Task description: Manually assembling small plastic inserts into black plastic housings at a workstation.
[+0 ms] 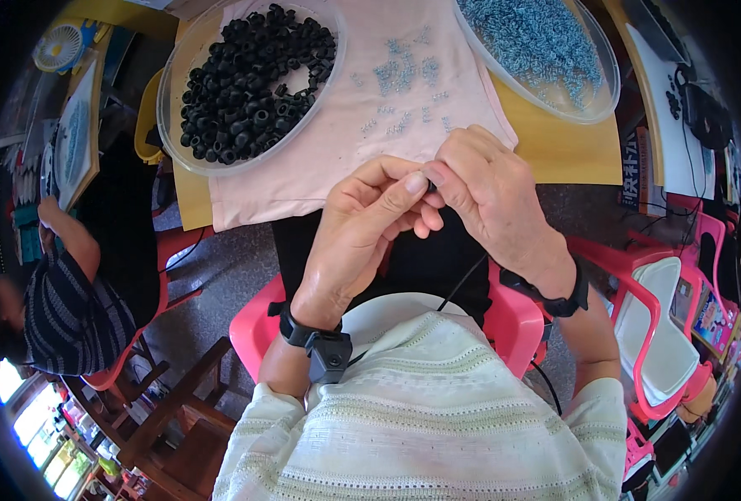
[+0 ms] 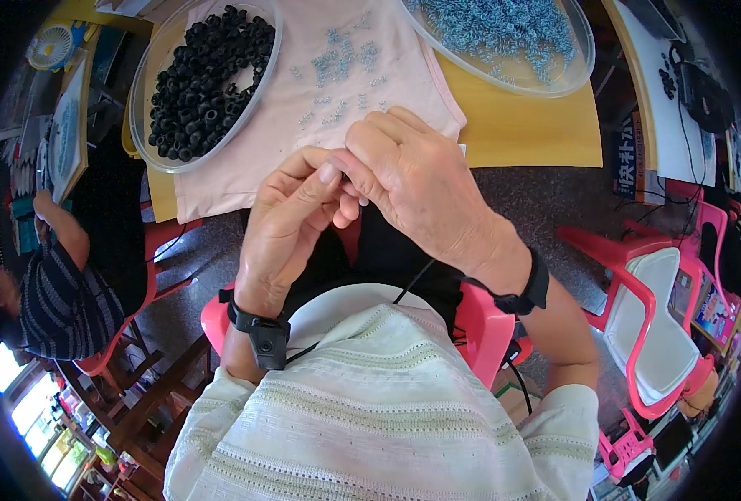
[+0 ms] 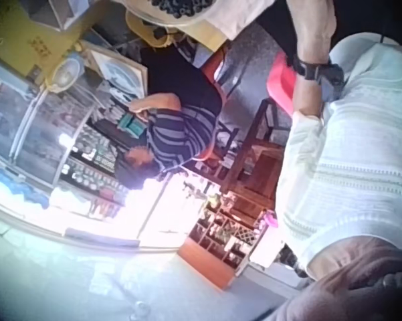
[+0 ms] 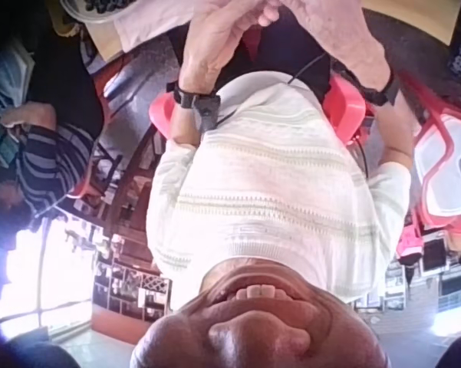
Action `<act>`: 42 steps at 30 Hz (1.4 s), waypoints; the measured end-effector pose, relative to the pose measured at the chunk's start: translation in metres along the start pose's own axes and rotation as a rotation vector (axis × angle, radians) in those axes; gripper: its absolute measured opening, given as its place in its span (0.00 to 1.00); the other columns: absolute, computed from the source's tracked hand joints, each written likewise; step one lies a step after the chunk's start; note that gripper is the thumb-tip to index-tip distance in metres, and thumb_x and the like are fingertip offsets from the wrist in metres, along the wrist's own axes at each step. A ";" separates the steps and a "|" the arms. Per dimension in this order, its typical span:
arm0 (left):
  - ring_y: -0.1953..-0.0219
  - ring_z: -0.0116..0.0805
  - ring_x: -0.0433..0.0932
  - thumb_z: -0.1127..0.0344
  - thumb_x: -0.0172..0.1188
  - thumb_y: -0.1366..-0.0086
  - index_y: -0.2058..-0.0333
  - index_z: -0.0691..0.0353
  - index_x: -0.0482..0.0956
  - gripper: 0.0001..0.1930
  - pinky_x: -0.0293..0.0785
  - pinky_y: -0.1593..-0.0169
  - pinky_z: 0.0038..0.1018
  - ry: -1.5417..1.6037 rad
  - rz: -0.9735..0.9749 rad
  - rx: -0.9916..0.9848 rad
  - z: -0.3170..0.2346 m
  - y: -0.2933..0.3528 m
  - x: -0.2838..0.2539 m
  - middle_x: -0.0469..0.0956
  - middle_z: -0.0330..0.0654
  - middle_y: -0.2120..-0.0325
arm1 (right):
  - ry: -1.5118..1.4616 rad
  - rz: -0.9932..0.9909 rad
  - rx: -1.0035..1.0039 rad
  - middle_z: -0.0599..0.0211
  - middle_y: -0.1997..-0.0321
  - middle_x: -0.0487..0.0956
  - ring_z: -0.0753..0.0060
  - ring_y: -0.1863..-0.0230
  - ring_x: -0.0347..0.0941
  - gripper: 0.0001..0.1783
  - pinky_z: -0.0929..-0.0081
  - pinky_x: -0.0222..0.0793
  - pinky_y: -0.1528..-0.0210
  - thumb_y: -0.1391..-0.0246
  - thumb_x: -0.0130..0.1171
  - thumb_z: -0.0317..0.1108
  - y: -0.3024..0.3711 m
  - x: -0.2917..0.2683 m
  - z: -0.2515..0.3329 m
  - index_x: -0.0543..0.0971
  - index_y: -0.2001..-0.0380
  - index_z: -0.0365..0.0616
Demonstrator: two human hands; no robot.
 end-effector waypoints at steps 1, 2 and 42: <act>0.68 0.28 0.80 0.65 0.56 0.29 0.56 0.67 0.77 0.11 0.76 0.63 0.22 -0.036 -0.012 0.052 -0.006 0.000 0.001 0.80 0.43 0.67 | -0.077 -0.012 0.063 0.64 0.77 0.69 0.64 0.73 0.69 0.14 0.69 0.66 0.71 0.39 0.57 0.36 0.002 -0.001 -0.004 0.69 0.75 0.39; 0.68 0.28 0.80 0.65 0.56 0.29 0.57 0.67 0.77 0.10 0.76 0.63 0.22 -0.049 -0.022 0.055 -0.009 -0.001 0.003 0.80 0.43 0.67 | -0.237 -0.011 0.186 0.65 0.77 0.69 0.67 0.74 0.68 0.16 0.71 0.65 0.72 0.36 0.54 0.39 0.004 -0.001 -0.012 0.70 0.74 0.39; 0.67 0.23 0.76 0.62 0.55 0.28 0.54 0.67 0.76 0.13 0.72 0.60 0.20 -0.356 -0.155 0.241 -0.030 0.014 -0.001 0.79 0.39 0.67 | -0.876 -0.061 0.522 0.70 0.71 0.78 0.85 0.71 0.71 0.10 0.85 0.66 0.68 0.35 0.57 0.33 0.018 0.012 -0.026 0.78 0.63 0.35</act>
Point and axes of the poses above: each hand's wrist, its own y-axis away from the middle knuckle, its own x-axis out of the palm, z = x × y, the point moved 10 cm from there along -y, towards the middle knuckle
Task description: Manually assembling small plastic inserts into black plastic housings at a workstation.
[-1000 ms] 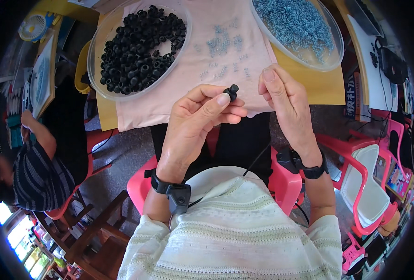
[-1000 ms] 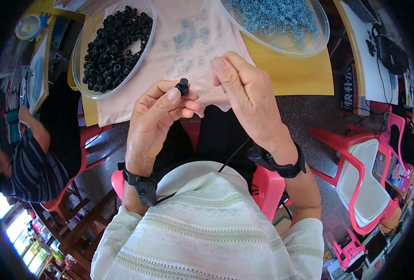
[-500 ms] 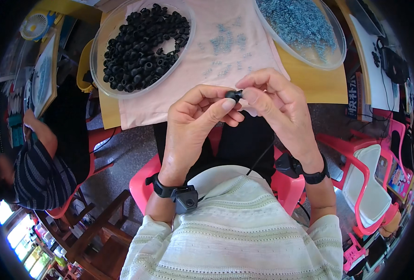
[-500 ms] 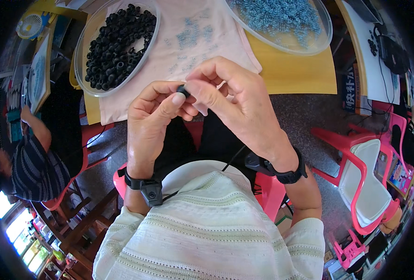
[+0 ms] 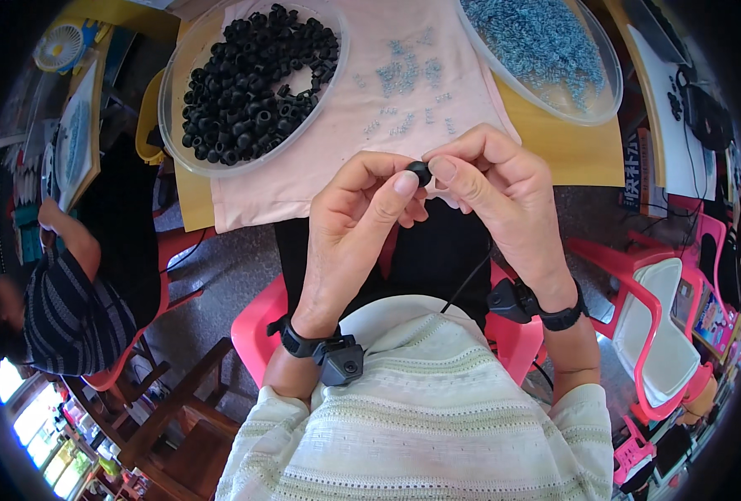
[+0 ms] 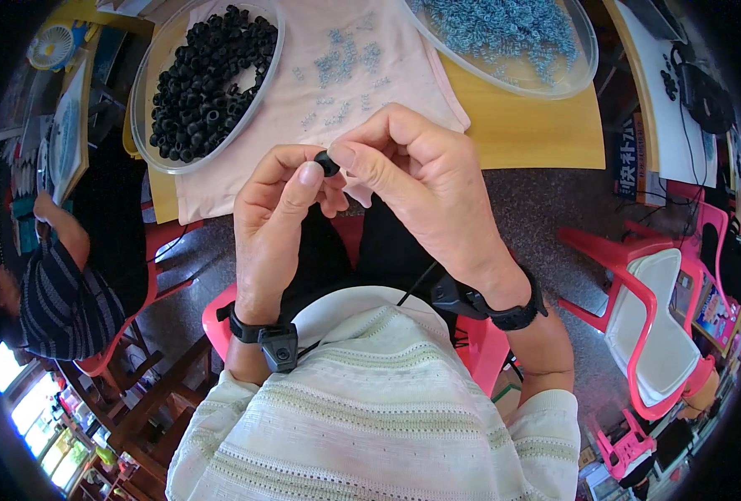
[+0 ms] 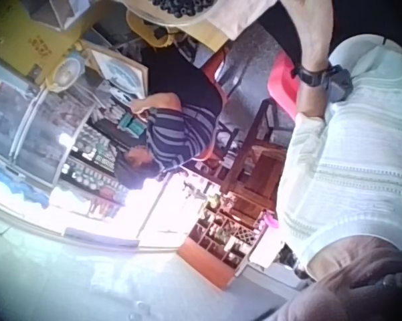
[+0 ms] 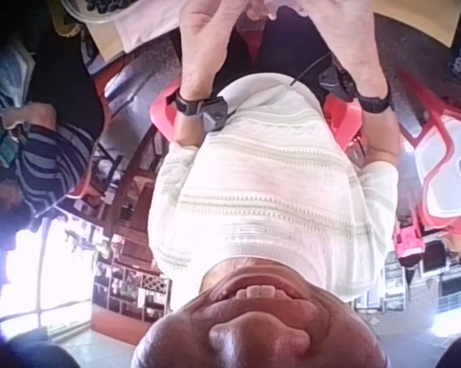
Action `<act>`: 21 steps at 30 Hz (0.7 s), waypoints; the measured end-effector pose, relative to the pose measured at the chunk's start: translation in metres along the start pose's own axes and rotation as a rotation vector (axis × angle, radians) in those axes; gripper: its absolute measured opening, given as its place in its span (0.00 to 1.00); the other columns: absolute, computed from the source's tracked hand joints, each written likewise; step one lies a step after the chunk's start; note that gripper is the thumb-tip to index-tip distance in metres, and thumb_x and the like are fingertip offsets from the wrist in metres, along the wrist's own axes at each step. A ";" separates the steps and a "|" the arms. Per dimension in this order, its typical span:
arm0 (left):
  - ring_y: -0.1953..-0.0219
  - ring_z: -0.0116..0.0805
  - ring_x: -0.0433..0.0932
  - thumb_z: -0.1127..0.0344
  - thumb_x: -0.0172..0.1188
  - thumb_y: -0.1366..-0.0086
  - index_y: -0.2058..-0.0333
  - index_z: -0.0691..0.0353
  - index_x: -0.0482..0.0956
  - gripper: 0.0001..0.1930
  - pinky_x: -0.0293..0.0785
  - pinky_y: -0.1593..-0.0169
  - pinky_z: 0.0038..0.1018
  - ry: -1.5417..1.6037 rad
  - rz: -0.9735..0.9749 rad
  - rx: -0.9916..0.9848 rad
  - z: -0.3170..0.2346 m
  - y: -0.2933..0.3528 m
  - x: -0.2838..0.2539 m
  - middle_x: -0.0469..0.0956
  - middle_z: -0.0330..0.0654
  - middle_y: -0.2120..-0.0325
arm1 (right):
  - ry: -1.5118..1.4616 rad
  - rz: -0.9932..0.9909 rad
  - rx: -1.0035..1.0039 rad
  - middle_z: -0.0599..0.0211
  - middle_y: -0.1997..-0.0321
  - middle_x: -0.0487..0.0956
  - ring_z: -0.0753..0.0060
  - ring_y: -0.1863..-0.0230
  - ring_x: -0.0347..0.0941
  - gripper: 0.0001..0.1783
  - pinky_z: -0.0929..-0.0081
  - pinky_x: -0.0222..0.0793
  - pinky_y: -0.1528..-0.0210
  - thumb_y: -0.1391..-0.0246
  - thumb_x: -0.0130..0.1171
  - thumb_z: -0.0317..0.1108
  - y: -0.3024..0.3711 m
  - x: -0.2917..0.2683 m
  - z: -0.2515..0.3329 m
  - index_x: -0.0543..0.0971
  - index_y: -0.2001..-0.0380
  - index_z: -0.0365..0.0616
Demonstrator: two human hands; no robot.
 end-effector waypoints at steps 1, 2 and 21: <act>0.68 0.22 0.75 0.61 0.55 0.28 0.55 0.66 0.76 0.13 0.71 0.60 0.19 0.000 0.002 -0.005 -0.001 0.000 0.000 0.79 0.38 0.68 | 0.032 -0.004 0.001 0.71 0.71 0.78 0.85 0.71 0.70 0.11 0.85 0.66 0.68 0.34 0.57 0.35 0.000 0.001 0.001 0.78 0.63 0.35; 0.68 0.21 0.75 0.61 0.55 0.28 0.55 0.66 0.76 0.13 0.70 0.61 0.19 0.000 0.003 -0.008 -0.002 0.000 0.000 0.78 0.37 0.69 | 0.094 -0.033 -0.022 0.71 0.73 0.77 0.86 0.72 0.70 0.13 0.85 0.66 0.68 0.34 0.55 0.37 -0.001 -0.002 0.003 0.78 0.65 0.36; 0.69 0.20 0.71 0.57 0.44 0.23 0.57 0.62 0.73 0.14 0.68 0.61 0.19 -0.178 -0.026 0.076 -0.004 0.003 0.008 0.75 0.34 0.71 | 0.886 -0.162 -0.552 0.63 0.80 0.72 0.57 0.75 0.71 0.14 0.63 0.66 0.74 0.43 0.62 0.37 -0.004 0.025 0.046 0.73 0.78 0.42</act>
Point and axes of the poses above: each hand's wrist, its own y-axis away from the middle knuckle, its own x-axis out of the palm, z = x × y, the point moved 10 cm from there along -y, towards the middle knuckle
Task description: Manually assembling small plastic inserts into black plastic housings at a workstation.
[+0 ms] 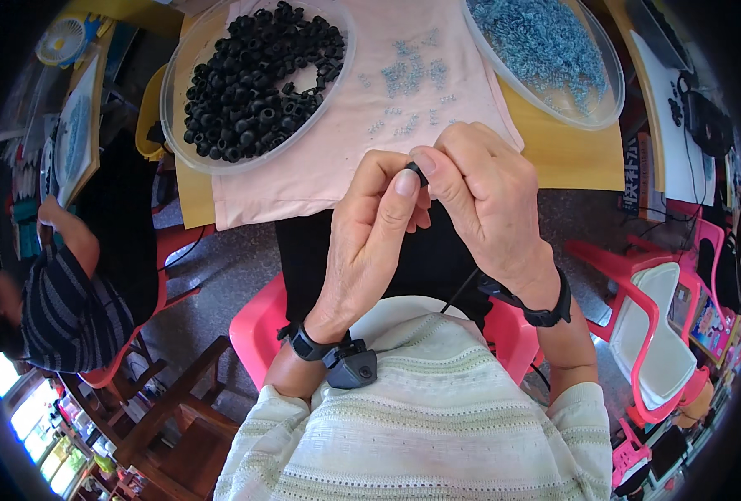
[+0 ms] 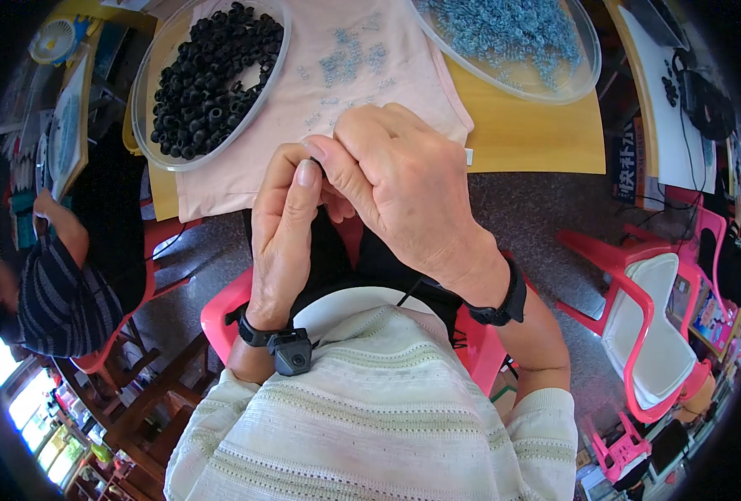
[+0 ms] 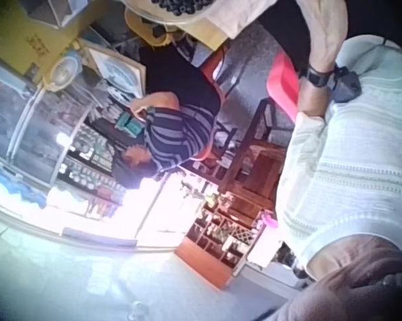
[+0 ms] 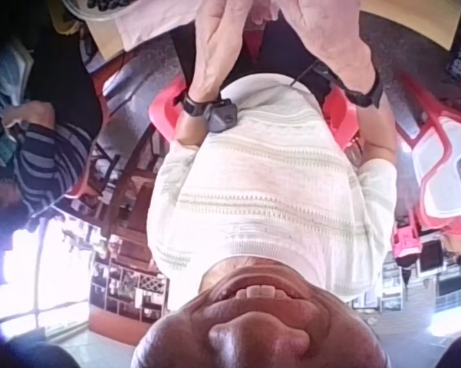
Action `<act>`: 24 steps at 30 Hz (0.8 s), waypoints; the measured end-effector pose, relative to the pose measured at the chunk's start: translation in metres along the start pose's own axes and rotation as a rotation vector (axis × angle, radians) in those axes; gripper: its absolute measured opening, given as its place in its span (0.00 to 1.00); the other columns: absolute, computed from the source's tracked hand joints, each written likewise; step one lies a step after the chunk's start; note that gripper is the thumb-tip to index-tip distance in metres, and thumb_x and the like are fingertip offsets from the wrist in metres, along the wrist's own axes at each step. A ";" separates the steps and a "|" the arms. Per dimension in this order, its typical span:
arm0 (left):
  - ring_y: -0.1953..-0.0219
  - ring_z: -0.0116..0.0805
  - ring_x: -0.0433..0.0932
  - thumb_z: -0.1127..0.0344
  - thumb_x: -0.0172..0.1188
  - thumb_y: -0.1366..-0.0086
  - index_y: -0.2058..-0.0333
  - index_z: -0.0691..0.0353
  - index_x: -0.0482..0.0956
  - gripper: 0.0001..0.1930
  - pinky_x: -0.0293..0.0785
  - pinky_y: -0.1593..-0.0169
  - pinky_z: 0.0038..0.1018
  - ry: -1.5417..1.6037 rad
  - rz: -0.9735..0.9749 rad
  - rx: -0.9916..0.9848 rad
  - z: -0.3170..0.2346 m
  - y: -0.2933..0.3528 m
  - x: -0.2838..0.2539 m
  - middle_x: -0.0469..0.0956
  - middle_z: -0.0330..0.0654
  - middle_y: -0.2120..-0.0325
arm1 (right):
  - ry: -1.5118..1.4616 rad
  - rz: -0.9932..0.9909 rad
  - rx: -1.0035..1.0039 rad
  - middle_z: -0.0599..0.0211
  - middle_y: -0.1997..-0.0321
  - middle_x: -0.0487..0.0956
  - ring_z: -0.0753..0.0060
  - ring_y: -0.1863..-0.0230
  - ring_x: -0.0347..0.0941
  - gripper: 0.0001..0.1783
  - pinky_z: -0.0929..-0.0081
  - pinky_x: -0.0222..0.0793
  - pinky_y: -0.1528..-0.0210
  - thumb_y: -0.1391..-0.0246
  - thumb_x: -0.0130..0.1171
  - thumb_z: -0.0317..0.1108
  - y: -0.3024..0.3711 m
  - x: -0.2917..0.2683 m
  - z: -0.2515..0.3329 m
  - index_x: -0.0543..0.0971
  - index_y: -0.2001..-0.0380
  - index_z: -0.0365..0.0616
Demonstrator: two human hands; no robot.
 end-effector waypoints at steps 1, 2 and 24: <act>0.70 0.20 0.70 0.57 0.44 0.23 0.57 0.62 0.72 0.15 0.68 0.62 0.19 -0.016 0.005 0.004 -0.001 0.000 0.001 0.74 0.34 0.71 | 0.000 0.007 0.006 0.63 0.80 0.72 0.57 0.75 0.71 0.14 0.63 0.66 0.74 0.43 0.62 0.37 0.000 0.000 0.000 0.73 0.78 0.42; 0.70 0.20 0.70 0.56 0.44 0.23 0.57 0.62 0.72 0.15 0.68 0.62 0.18 -0.032 0.010 0.009 -0.002 0.000 0.001 0.74 0.34 0.71 | 0.000 0.013 0.011 0.63 0.79 0.72 0.57 0.75 0.71 0.14 0.63 0.66 0.74 0.43 0.62 0.37 0.000 0.001 -0.001 0.73 0.78 0.42; 0.75 0.24 0.60 0.61 0.46 0.25 0.59 0.62 0.72 0.11 0.58 0.71 0.20 0.654 0.167 -0.353 0.017 0.009 0.021 0.63 0.32 0.74 | 0.099 0.040 -0.282 0.66 0.79 0.66 0.62 0.77 0.64 0.14 0.68 0.61 0.77 0.47 0.64 0.34 0.010 0.006 0.016 0.69 0.79 0.43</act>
Point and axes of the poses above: each hand's wrist, its own y-axis away from the middle knuckle, its own x-axis out of the palm, z = x × y, the point moved 10 cm from there along -y, towards the middle knuckle
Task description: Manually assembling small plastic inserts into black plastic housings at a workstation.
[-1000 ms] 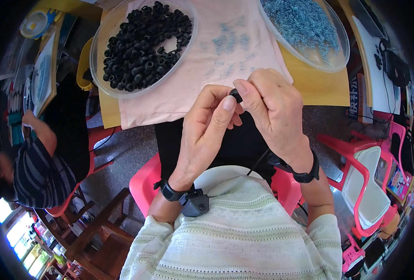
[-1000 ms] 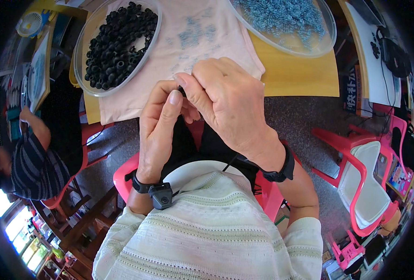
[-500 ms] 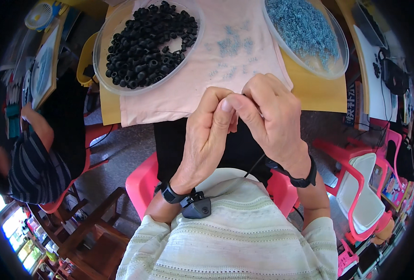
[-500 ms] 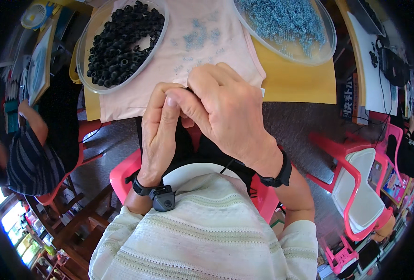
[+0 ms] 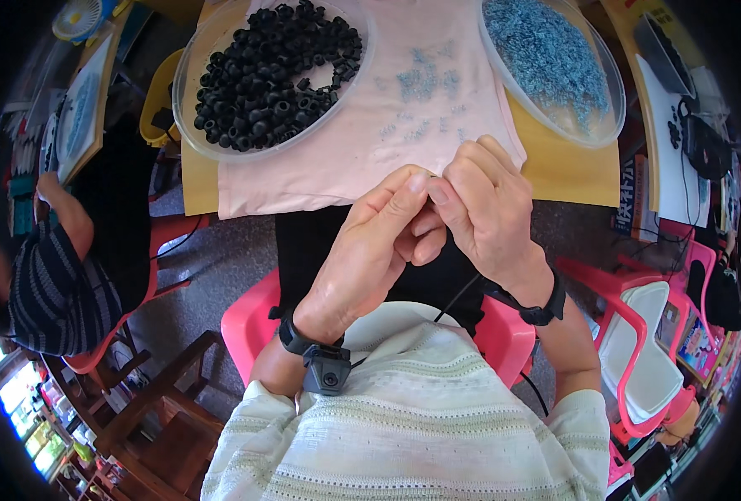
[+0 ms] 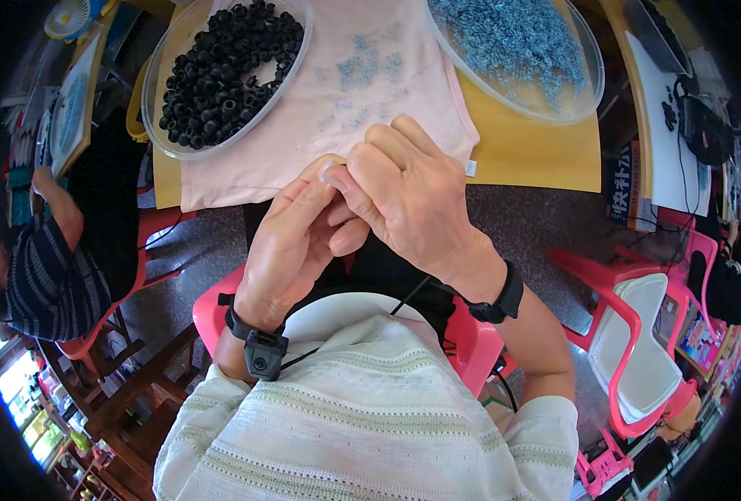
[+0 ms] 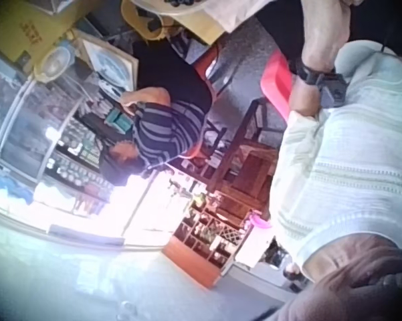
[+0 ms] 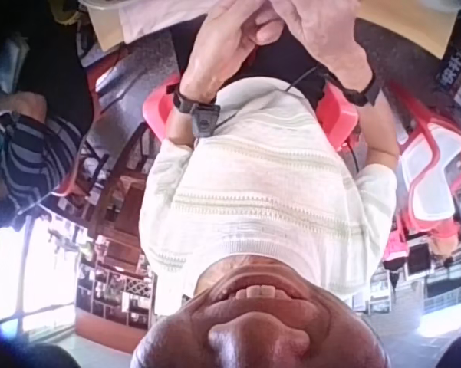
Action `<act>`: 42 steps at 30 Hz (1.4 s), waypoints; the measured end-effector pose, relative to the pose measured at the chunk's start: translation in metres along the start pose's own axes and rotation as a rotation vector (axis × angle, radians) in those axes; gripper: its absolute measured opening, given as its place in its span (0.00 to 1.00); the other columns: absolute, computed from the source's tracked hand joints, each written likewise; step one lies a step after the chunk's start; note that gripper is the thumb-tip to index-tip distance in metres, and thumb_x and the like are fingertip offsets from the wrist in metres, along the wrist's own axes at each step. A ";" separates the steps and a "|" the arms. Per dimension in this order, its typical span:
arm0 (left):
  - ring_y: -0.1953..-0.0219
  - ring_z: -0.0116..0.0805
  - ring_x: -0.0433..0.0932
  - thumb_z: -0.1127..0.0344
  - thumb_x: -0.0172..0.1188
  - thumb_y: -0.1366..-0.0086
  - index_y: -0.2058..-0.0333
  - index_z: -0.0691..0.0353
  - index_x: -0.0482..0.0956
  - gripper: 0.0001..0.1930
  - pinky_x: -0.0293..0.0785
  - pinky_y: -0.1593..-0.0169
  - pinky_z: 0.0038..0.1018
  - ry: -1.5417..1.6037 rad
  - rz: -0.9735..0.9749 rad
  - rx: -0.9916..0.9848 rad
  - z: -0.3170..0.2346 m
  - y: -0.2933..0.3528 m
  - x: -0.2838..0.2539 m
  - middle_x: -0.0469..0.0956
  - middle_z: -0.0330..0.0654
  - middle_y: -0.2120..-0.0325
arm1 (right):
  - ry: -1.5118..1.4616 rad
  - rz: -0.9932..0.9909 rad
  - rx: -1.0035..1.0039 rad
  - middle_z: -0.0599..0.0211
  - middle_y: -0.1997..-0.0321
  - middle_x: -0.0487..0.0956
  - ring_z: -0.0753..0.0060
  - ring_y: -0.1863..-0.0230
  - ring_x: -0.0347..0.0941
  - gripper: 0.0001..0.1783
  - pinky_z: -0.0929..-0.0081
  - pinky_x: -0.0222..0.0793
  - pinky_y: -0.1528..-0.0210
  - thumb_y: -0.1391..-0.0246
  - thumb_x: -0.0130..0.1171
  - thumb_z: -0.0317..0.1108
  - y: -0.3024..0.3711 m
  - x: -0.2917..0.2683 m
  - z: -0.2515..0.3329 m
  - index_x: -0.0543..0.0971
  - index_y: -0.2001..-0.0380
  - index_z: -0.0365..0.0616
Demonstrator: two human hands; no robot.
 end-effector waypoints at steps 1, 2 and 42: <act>0.75 0.24 0.61 0.60 0.46 0.25 0.59 0.62 0.72 0.12 0.59 0.71 0.20 -0.021 -0.001 0.026 0.001 -0.002 -0.002 0.63 0.32 0.74 | 0.016 0.005 0.013 0.65 0.79 0.66 0.62 0.77 0.65 0.14 0.68 0.61 0.77 0.46 0.64 0.34 0.000 0.001 -0.001 0.70 0.78 0.42; 0.75 0.25 0.62 0.60 0.46 0.25 0.60 0.63 0.72 0.12 0.59 0.70 0.20 -0.044 -0.002 0.055 0.000 -0.003 -0.003 0.63 0.33 0.75 | 0.031 0.009 0.025 0.65 0.79 0.67 0.61 0.76 0.65 0.13 0.68 0.62 0.77 0.46 0.63 0.34 0.001 0.003 -0.002 0.70 0.77 0.42; 0.66 0.24 0.80 0.80 0.63 0.41 0.57 0.63 0.84 0.13 0.76 0.65 0.19 -1.175 -0.150 0.682 -0.048 0.002 0.006 0.78 0.42 0.64 | -0.153 -0.214 0.675 0.66 0.76 0.75 0.78 0.78 0.67 0.09 0.75 0.63 0.75 0.42 0.62 0.33 0.032 -0.025 -0.062 0.77 0.70 0.38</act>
Point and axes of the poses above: each hand's wrist, its own y-axis away from the middle knuckle, its own x-axis out of the palm, z = x × y, the point moved 10 cm from there along -y, towards the middle knuckle
